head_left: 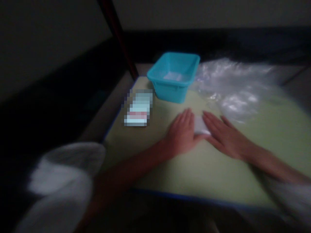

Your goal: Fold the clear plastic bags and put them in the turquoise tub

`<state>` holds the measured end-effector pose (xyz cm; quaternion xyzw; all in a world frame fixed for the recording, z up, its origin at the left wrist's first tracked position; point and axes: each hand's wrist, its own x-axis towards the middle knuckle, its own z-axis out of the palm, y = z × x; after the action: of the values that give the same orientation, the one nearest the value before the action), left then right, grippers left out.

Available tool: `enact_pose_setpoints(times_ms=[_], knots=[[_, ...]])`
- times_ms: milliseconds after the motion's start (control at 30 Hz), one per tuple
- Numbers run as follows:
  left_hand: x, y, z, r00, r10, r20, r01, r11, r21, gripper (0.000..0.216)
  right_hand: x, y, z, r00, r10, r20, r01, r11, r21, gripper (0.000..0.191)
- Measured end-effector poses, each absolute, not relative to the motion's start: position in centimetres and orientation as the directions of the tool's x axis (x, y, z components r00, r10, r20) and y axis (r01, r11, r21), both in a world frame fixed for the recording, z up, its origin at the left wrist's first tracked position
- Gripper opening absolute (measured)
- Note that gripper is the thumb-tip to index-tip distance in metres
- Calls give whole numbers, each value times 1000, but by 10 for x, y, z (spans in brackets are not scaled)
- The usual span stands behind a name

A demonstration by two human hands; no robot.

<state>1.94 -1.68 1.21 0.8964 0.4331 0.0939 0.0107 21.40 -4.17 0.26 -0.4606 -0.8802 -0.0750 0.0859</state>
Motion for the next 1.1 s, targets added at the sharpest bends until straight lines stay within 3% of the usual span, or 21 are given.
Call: enact_pose_setpoints(times_ms=[633,767,967,1100], knots=[[-8,-10,7,608,775,171,761,-631,154,75,211,-41,5,-512,830,220,846,532,-39,65],[-17,-9,7,646,744,170,709,-668,224,80,213,-34,9,-501,826,257,813,551,-189,64],[-33,-7,16,669,728,151,665,-676,317,75,214,-28,19,-383,874,298,771,480,-418,43],[-38,1,22,634,749,192,691,-660,295,71,214,-35,30,-307,905,296,747,422,-514,31]])
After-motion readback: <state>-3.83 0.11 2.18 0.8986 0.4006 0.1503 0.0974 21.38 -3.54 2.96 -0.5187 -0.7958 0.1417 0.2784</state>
